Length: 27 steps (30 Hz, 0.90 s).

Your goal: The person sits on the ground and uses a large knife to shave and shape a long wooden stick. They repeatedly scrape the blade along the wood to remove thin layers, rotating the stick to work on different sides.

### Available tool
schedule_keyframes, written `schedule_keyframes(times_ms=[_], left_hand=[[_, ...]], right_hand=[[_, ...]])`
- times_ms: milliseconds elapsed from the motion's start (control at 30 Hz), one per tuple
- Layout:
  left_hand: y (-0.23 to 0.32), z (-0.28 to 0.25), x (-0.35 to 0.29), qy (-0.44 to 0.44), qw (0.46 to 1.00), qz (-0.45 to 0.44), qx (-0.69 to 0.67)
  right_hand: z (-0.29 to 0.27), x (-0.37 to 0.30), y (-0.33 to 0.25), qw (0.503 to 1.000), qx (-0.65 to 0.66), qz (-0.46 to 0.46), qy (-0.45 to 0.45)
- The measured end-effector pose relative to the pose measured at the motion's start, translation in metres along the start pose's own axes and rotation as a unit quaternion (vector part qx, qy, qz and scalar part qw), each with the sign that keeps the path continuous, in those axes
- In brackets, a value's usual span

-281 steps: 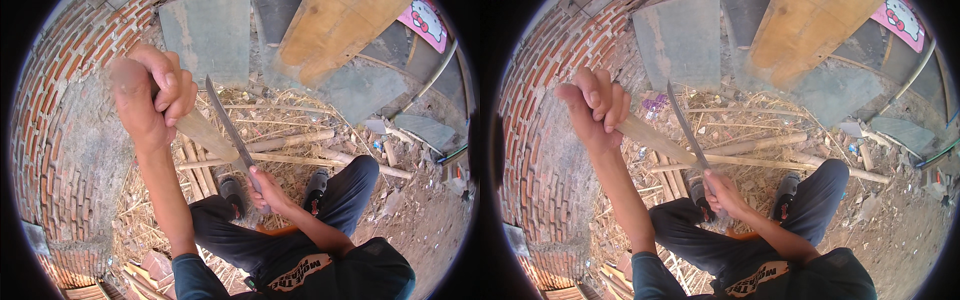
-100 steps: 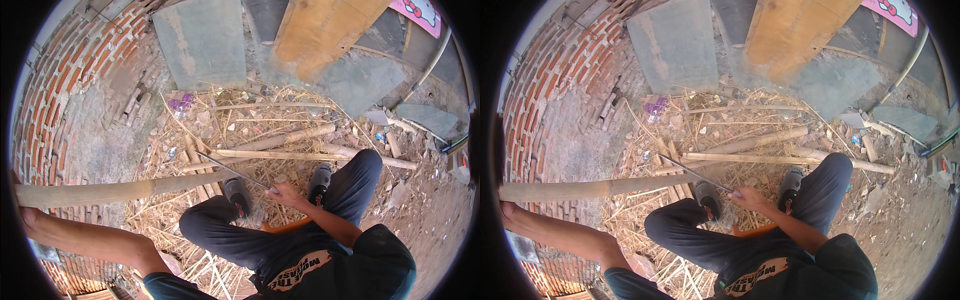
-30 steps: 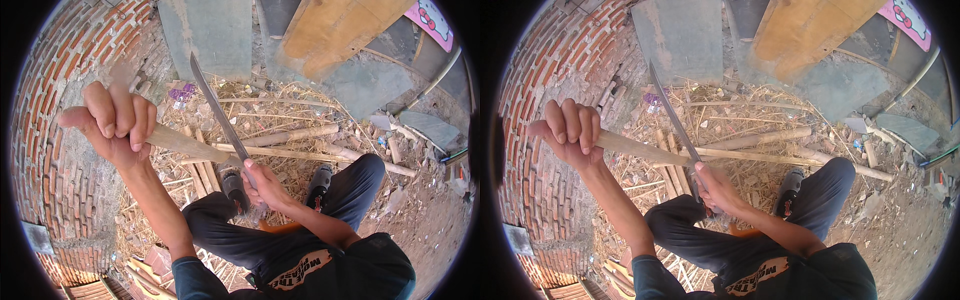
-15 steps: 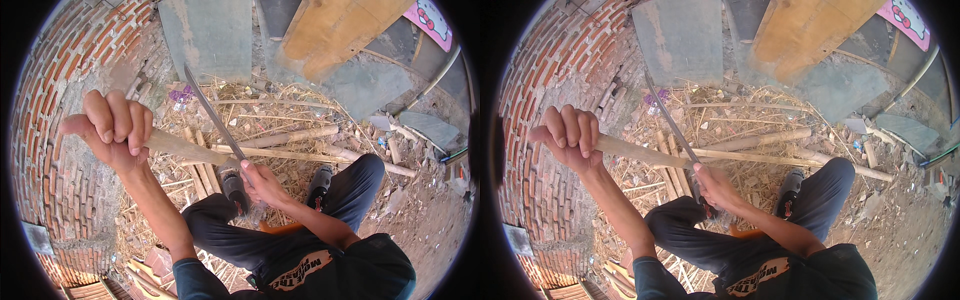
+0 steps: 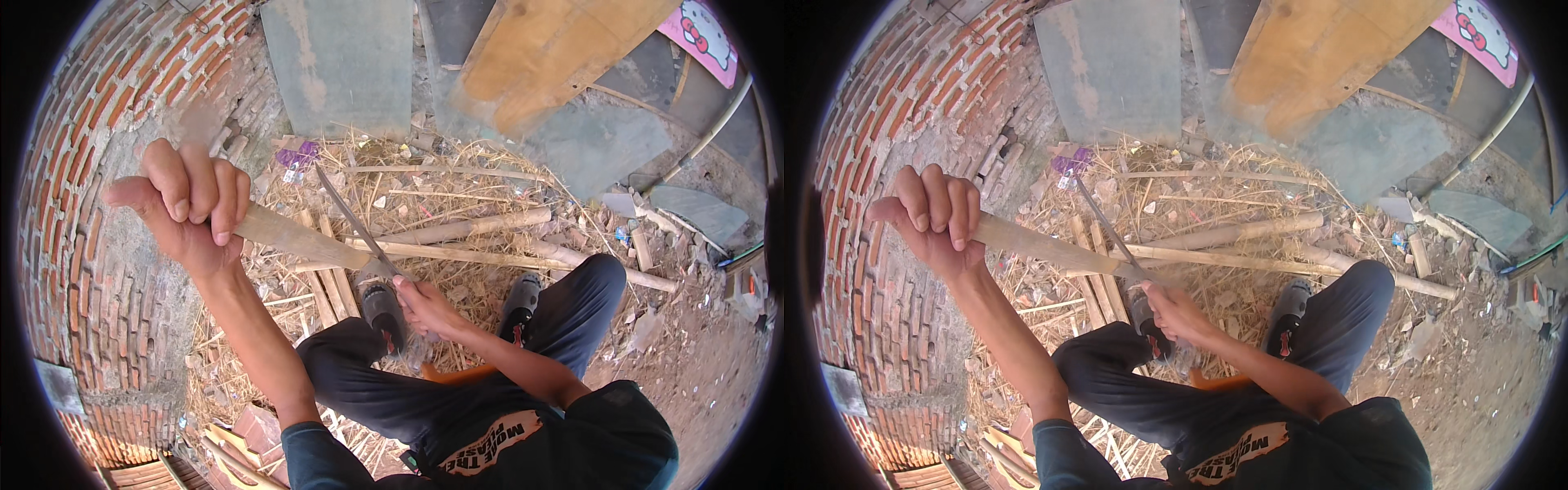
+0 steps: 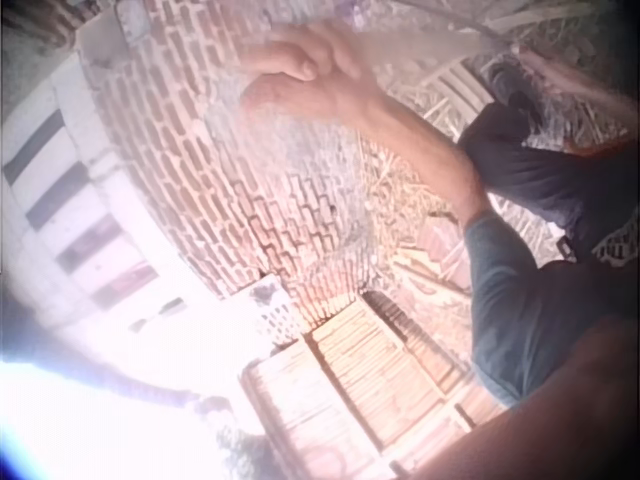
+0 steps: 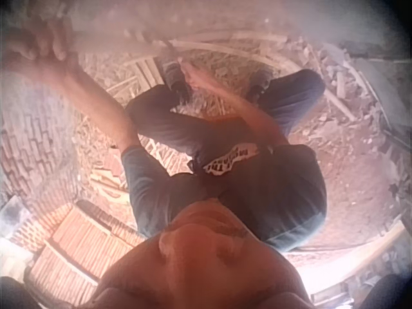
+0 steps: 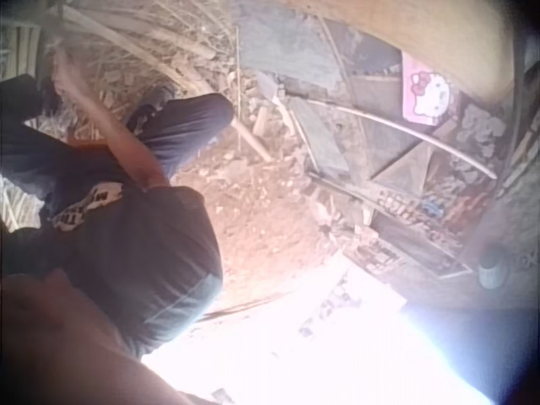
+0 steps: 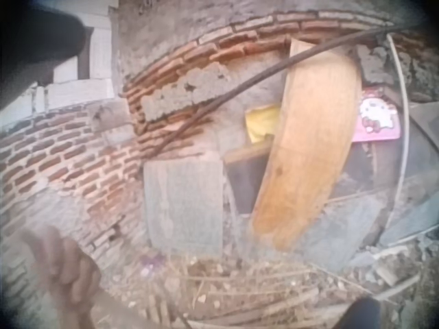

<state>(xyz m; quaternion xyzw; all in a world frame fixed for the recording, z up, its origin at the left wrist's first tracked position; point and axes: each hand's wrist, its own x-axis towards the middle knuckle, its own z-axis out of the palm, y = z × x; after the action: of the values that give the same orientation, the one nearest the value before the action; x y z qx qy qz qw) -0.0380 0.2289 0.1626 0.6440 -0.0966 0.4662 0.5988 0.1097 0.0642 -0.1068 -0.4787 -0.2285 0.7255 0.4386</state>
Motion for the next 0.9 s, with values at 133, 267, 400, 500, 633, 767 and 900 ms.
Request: schedule_keyframes(times_ms=[133, 267, 400, 500, 633, 767, 900], left_hand=[[-0.005, 0.004, 0.001, 0.005, 1.000, 0.004, -0.002], [-0.002, 0.001, -0.001, 0.000, 1.000, 0.001, -0.008], [0.000, -0.001, 0.002, -0.016, 1.000, 0.005, -0.012], [-0.002, -0.001, 0.000, -0.011, 1.000, 0.006, -0.018], [0.004, -0.005, -0.005, -0.005, 1.000, 0.004, -0.001], [0.003, -0.001, -0.002, -0.025, 1.000, 0.000, -0.018], [0.002, -0.005, -0.007, -0.002, 1.000, -0.002, -0.012]], right_hand=[[0.014, -0.009, -0.018, 0.996, -0.042, -0.081, -0.018], [0.020, -0.005, -0.025, 0.994, -0.057, -0.096, -0.016], [-0.020, 0.050, 0.062, 0.987, -0.089, -0.110, 0.076], [-0.035, 0.059, 0.097, 0.972, -0.137, -0.125, 0.143], [-0.021, 0.042, 0.070, 0.982, -0.133, -0.043, 0.125], [-0.018, 0.048, 0.075, 0.974, -0.152, -0.142, 0.088], [-0.029, 0.064, 0.107, 0.954, -0.203, -0.177, 0.135]])
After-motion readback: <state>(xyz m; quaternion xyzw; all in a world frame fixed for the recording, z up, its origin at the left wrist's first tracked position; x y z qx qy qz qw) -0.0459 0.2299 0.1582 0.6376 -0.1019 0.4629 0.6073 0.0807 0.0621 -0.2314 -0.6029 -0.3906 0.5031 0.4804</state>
